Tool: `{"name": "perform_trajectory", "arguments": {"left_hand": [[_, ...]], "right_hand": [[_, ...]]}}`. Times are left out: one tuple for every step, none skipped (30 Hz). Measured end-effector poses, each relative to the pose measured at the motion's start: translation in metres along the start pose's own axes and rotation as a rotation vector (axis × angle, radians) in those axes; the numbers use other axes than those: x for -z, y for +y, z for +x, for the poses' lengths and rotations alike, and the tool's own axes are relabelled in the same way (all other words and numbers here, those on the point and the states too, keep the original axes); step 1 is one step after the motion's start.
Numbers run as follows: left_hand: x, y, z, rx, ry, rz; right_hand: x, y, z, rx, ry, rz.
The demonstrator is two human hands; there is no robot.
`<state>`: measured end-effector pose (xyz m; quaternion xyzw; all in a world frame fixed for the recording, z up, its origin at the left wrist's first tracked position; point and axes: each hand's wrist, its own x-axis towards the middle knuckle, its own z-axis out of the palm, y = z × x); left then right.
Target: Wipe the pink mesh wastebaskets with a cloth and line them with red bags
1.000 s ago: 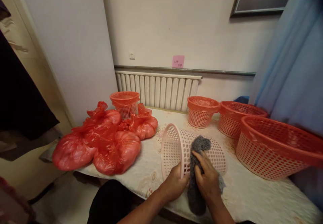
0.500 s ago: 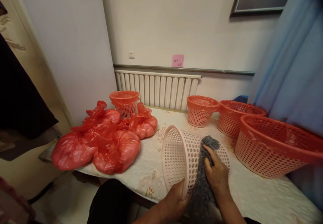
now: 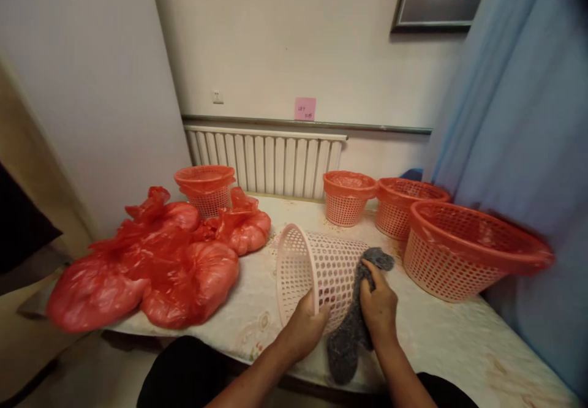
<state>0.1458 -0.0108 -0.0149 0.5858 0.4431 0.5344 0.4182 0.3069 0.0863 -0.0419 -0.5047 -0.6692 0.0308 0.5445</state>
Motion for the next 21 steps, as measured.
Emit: {"name": "perform_trajectory", "arguments": {"left_hand": [[0.0, -0.002, 0.0, -0.007, -0.016, 0.008], [0.0, -0.005, -0.001, -0.017, -0.03, 0.016], [0.0, -0.007, -0.003, -0.03, -0.042, 0.026], [0.001, -0.01, -0.005, -0.044, -0.051, 0.042], [0.001, -0.012, -0.008, -0.057, -0.059, 0.063], [0.002, -0.015, -0.011, -0.068, -0.069, 0.086], [0.002, -0.017, -0.014, -0.073, -0.082, 0.11], [0.003, -0.021, -0.018, -0.071, -0.096, 0.134], [0.003, -0.024, -0.022, -0.065, -0.11, 0.153], [0.003, -0.027, -0.026, -0.06, -0.128, 0.163], [0.004, -0.03, -0.029, -0.057, -0.148, 0.165], [0.004, -0.033, -0.032, -0.055, -0.169, 0.163], [0.004, -0.035, -0.035, -0.057, -0.192, 0.158], [0.003, -0.037, -0.037, -0.066, -0.213, 0.152], [0.003, -0.039, -0.038, -0.081, -0.232, 0.152], [0.003, -0.041, -0.039, -0.1, -0.246, 0.162], [0.003, -0.043, -0.04, -0.12, -0.254, 0.181], [0.003, -0.046, -0.041, -0.131, -0.26, 0.202], [0.002, -0.049, -0.042, -0.138, -0.262, 0.23], [0.002, -0.053, -0.042, -0.143, -0.262, 0.262], [0.002, -0.057, -0.043, -0.144, -0.26, 0.3]], "right_hand": [[0.0, -0.007, -0.004, 0.057, -0.03, 0.021], [0.0, -0.015, -0.008, 0.121, -0.062, 0.04], [0.0, -0.024, -0.013, 0.189, -0.093, 0.057], [0.001, -0.033, -0.018, 0.259, -0.123, 0.073], [0.003, -0.042, -0.023, 0.327, -0.143, 0.089], [0.004, -0.05, -0.027, 0.389, -0.157, 0.103], [0.006, -0.057, -0.031, 0.44, -0.166, 0.116], [0.007, -0.063, -0.034, 0.478, -0.169, 0.122], [0.008, -0.068, -0.036, 0.505, -0.169, 0.123], [0.009, -0.07, -0.036, 0.518, -0.17, 0.119], [0.009, -0.07, -0.035, 0.516, -0.17, 0.112], [0.009, -0.069, -0.033, 0.502, -0.168, 0.104], [0.008, -0.066, -0.029, 0.478, -0.162, 0.099], [0.008, -0.062, -0.025, 0.444, -0.156, 0.096], [0.008, -0.057, -0.019, 0.402, -0.147, 0.095], [0.008, -0.05, -0.014, 0.351, -0.136, 0.092], [0.009, -0.043, -0.008, 0.3, -0.127, 0.086], [0.011, -0.036, -0.002, 0.259, -0.118, 0.079], [0.014, -0.028, 0.005, 0.22, -0.109, 0.07], [0.017, -0.02, 0.011, 0.184, -0.1, 0.059], [0.021, -0.012, 0.017, 0.15, -0.092, 0.045]]}}
